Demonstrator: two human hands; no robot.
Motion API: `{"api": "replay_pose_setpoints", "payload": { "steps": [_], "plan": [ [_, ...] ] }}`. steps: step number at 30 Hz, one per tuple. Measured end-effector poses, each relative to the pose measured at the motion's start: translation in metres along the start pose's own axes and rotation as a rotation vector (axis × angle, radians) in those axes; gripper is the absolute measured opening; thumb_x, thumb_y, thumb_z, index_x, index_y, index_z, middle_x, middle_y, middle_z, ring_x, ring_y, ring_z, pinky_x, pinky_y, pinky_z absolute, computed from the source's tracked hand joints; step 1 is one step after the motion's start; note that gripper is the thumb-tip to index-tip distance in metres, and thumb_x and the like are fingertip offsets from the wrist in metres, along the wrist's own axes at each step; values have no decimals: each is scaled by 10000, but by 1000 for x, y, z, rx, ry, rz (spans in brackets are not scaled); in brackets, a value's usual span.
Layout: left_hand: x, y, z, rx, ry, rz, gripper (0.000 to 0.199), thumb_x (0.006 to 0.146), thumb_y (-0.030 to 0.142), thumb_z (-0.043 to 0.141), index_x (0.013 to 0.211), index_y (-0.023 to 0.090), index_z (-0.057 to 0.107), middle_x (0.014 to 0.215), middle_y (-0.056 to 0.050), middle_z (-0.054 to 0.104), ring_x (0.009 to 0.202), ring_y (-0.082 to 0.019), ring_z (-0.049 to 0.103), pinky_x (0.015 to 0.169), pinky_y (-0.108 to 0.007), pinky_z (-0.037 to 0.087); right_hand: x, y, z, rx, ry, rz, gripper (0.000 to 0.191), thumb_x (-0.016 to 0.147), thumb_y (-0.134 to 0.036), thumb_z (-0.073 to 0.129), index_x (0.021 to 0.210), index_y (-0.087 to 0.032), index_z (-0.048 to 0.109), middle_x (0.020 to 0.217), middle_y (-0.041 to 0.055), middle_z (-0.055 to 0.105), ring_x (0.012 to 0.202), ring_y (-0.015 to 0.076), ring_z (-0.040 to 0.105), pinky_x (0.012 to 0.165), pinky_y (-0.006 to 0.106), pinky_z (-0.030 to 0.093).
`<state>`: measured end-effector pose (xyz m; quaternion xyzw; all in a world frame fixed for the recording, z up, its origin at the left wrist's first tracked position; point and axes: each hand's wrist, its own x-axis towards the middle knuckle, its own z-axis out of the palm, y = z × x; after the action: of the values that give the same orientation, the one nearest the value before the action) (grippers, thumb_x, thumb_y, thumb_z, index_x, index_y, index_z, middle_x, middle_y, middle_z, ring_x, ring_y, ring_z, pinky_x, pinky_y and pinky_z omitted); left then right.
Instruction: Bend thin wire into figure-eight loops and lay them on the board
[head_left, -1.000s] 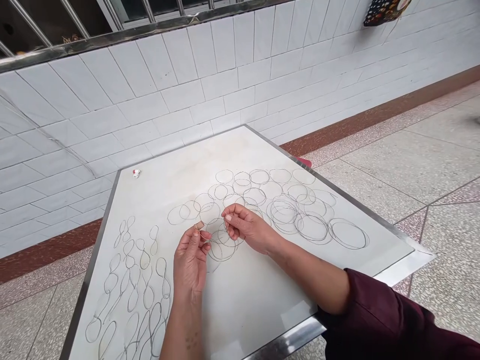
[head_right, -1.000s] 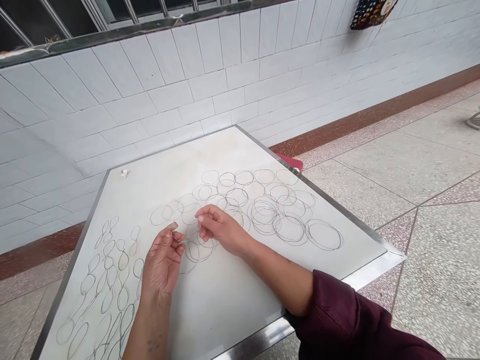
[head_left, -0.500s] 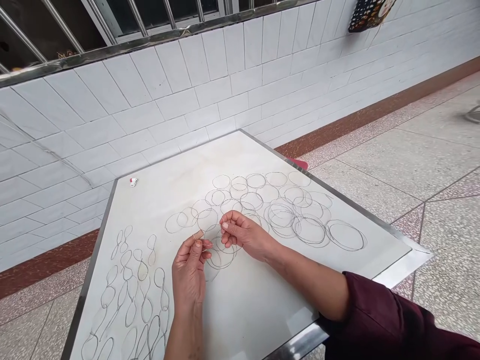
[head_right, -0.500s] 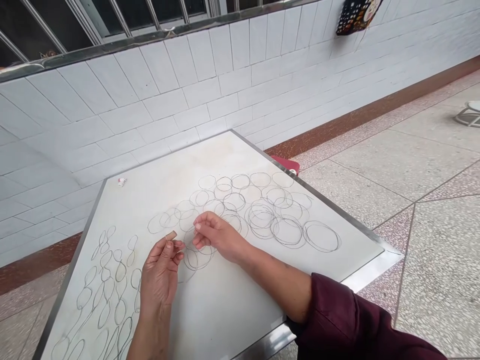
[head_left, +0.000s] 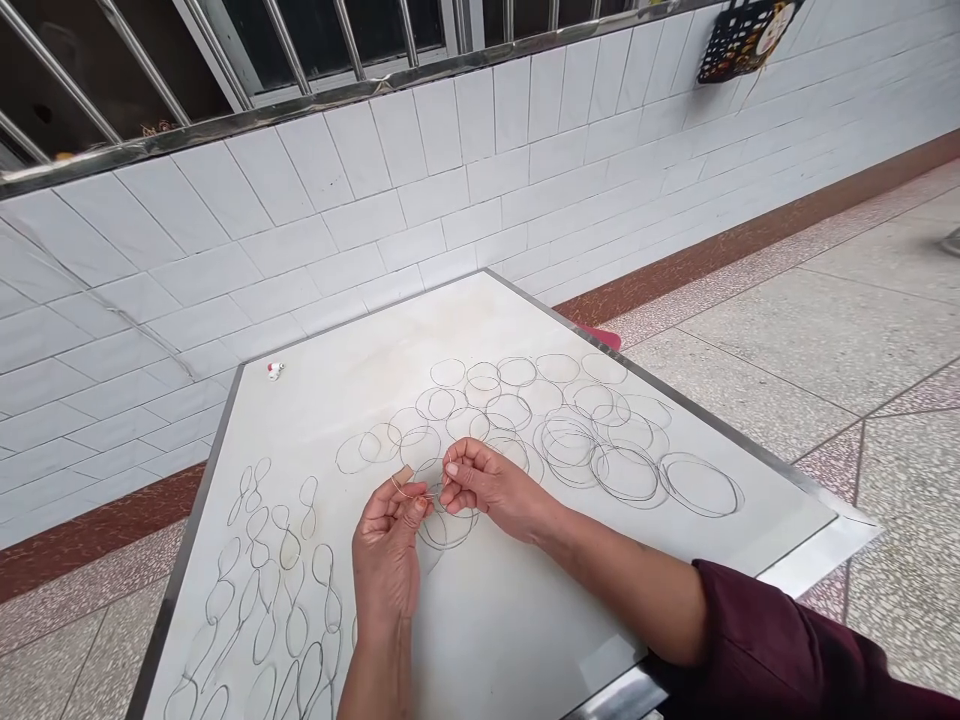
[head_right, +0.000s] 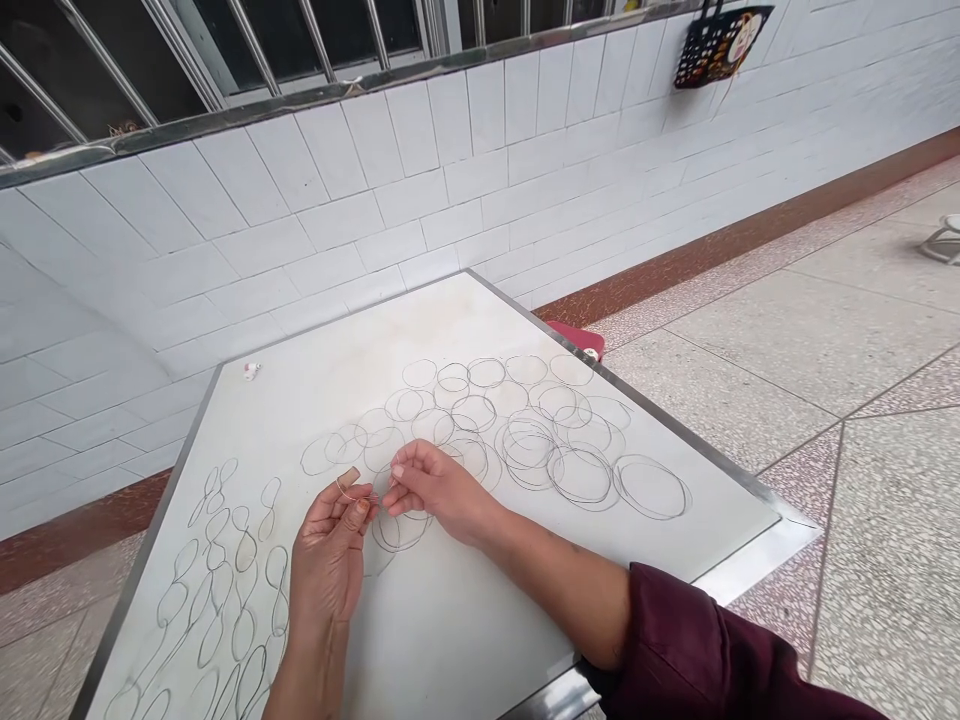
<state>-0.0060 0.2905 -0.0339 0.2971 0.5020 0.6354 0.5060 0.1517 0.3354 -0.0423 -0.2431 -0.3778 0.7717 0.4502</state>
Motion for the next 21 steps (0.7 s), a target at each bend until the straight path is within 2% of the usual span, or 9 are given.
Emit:
{"api": "replay_pose_setpoints", "payload": {
  "steps": [7, 11, 15, 17, 21],
  "plan": [
    [0, -4, -2, 29, 1, 31, 365, 670, 342, 845, 996, 211, 745, 815, -22, 684, 797, -159, 640, 753, -307, 525, 0, 3, 3, -5, -5, 23, 345, 786, -454, 767, 893, -197, 562, 861, -15, 623, 782, 131, 688, 741, 293, 564],
    [1, -3, -1, -23, 34, 25, 377, 650, 338, 865, 982, 207, 742, 760, 7, 631, 793, -151, 638, 788, -312, 521, -1, 7, 5, -4, -8, 42, 358, 772, -450, 781, 867, -195, 549, 857, -14, 622, 801, 144, 695, 738, 304, 564],
    [1, -3, -1, -60, 58, 28, 408, 680, 341, 853, 1049, 219, 727, 809, 15, 611, 836, -151, 644, 823, -314, 513, -1, 11, 4, -81, -45, 44, 325, 802, -433, 756, 884, -197, 549, 888, -4, 620, 801, 139, 672, 709, 287, 540],
    [0, -3, -2, -49, 58, 28, 467, 705, 343, 835, 1139, 240, 697, 830, 12, 621, 833, -151, 644, 770, -294, 505, -1, 11, 2, -176, -32, 9, 302, 833, -444, 718, 930, -209, 555, 896, -3, 606, 800, 135, 646, 687, 279, 521],
    [0, -3, -4, 32, 92, 44, 598, 719, 342, 820, 1275, 244, 623, 822, -2, 660, 806, -148, 632, 709, -273, 465, 1, 9, -2, -387, 102, -162, 256, 890, -422, 638, 1065, -259, 548, 885, -22, 549, 726, 116, 580, 629, 268, 480]
  ]
}}
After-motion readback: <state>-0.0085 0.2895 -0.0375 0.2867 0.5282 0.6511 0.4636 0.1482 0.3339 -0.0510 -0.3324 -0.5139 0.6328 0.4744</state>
